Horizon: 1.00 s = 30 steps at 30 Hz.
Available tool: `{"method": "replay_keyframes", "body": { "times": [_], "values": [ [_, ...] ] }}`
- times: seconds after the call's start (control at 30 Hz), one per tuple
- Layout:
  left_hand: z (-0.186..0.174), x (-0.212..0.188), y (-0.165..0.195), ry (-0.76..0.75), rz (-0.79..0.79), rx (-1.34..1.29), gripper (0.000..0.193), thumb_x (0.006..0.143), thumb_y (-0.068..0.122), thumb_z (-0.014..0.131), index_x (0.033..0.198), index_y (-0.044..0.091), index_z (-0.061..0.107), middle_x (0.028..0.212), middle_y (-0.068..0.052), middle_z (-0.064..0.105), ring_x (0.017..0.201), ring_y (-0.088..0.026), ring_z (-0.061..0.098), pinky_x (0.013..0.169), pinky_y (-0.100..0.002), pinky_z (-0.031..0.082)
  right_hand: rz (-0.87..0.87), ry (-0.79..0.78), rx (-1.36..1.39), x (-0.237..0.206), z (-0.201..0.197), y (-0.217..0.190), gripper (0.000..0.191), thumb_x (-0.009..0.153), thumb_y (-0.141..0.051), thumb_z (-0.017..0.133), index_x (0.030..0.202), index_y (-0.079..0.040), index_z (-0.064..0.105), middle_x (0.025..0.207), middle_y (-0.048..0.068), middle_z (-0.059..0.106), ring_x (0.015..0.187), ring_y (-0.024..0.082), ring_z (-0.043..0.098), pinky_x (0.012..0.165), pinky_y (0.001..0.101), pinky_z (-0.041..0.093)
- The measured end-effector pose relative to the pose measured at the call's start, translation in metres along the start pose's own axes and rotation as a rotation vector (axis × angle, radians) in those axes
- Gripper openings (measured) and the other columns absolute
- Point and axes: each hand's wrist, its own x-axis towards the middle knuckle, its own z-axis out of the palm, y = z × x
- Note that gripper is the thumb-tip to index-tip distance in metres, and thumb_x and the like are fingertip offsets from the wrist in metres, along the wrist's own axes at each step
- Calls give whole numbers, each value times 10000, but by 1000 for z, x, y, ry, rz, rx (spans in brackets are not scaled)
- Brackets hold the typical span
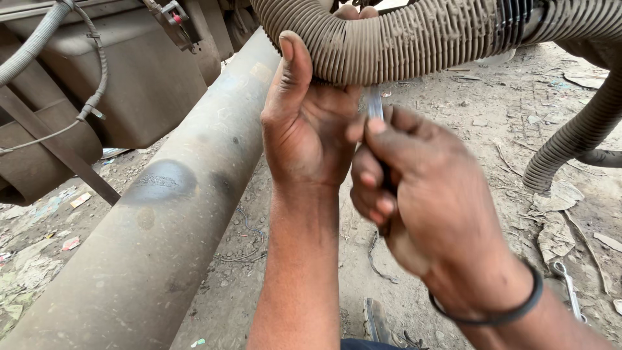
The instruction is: The person works on a vehicle's undercarriage, using a flat metal tool to pry and remove a black hose clamp from a corrugated hose. They then reposition the hose and appear to prepare to reattach or secure it.
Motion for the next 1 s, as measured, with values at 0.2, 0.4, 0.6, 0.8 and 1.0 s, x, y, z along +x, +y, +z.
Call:
{"method": "replay_keyframes", "body": {
  "times": [0.2, 0.4, 0.6, 0.8, 1.0],
  "values": [
    [-3, -2, -1, -195, 20, -86, 459, 1098, 324, 629, 1237, -111, 585, 997, -146, 721, 844, -159, 691, 807, -276, 562, -11, -175, 203, 9, -14, 4, 223, 1101, -96, 418, 1006, 8, 591, 642, 3, 526, 450, 93, 402, 400, 235, 379],
    [-16, 0, -8, -163, 56, 37, 502, 1101, 384, 616, 1165, -111, 562, 921, -136, 707, 666, -146, 619, 619, -264, 496, 54, -89, 149, 5, -18, 11, 257, 1081, -129, 389, 981, -8, 591, 609, 12, 496, 416, 97, 383, 379, 246, 371],
    [-21, -3, -10, -139, 39, 19, 513, 1136, 391, 609, 1171, -115, 531, 918, -163, 648, 658, -170, 599, 624, -283, 485, 17, -77, 80, 10, -21, 7, 247, 1082, -119, 410, 964, -16, 601, 599, 6, 490, 418, 94, 377, 373, 252, 353],
    [-22, 0, -13, -105, 46, 60, 539, 1083, 403, 622, 1257, -102, 547, 1093, -157, 666, 1000, -229, 668, 793, -333, 573, 51, -277, 54, 11, -31, -11, 283, 1099, -126, 444, 919, -10, 628, 579, 27, 509, 391, 110, 372, 347, 257, 323],
    [-28, 4, -21, -113, 123, -51, 444, 1136, 303, 665, 1379, -41, 526, 1326, -112, 607, 1226, -231, 572, 1130, -431, 447, 67, -442, -288, 50, -85, -32, 262, 1037, -109, 453, 927, -13, 670, 518, 19, 498, 344, 90, 329, 278, 255, 271]
  ]
}}
